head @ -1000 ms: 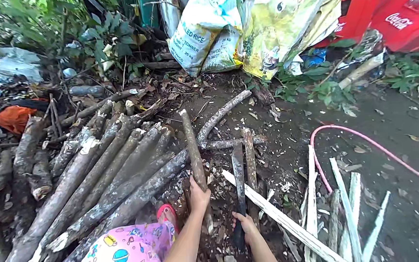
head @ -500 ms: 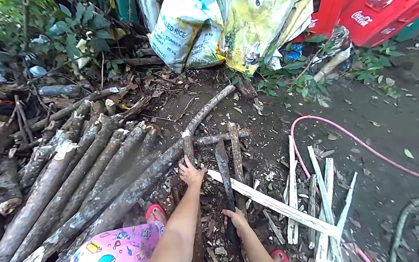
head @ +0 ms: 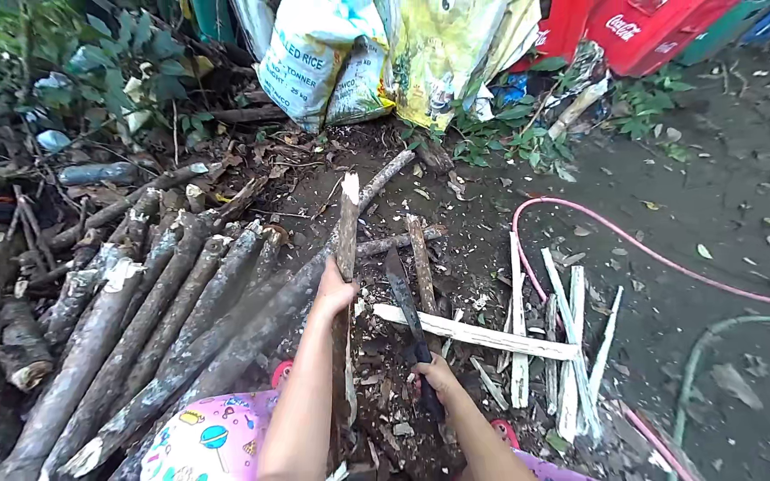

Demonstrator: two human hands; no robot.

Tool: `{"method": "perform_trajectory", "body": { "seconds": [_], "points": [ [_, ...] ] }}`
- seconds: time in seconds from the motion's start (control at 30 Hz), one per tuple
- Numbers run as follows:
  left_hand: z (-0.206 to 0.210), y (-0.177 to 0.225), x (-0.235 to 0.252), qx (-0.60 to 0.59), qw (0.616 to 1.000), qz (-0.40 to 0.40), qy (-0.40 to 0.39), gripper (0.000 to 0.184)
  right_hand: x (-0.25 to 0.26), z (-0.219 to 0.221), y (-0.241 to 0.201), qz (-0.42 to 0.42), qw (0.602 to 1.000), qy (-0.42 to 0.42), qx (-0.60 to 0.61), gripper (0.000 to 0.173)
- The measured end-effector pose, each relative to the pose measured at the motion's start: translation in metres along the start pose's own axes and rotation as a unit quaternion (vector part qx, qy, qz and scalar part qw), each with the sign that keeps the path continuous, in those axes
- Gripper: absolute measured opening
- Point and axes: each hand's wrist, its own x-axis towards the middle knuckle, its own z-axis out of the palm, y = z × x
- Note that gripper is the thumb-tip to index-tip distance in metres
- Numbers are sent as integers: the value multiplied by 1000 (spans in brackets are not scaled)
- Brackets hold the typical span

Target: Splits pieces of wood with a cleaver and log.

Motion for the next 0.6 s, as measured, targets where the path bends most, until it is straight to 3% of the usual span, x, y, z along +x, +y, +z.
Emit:
{"method": "perform_trajectory", "body": {
  "seconds": [0.2,0.3,0.6],
  "points": [
    [-35,66,-15,-48,970,234,-53,90,-42,-9,-47,-89,995,40,29,39],
    [-34,85,0,-52,942,315,-100,81,-68,-16,-79,-130,988,60,52,36],
    [-10,107,24,47,945,291,-141,61,-159,-29,-132,-310,943,115,44,38]
  ]
}}
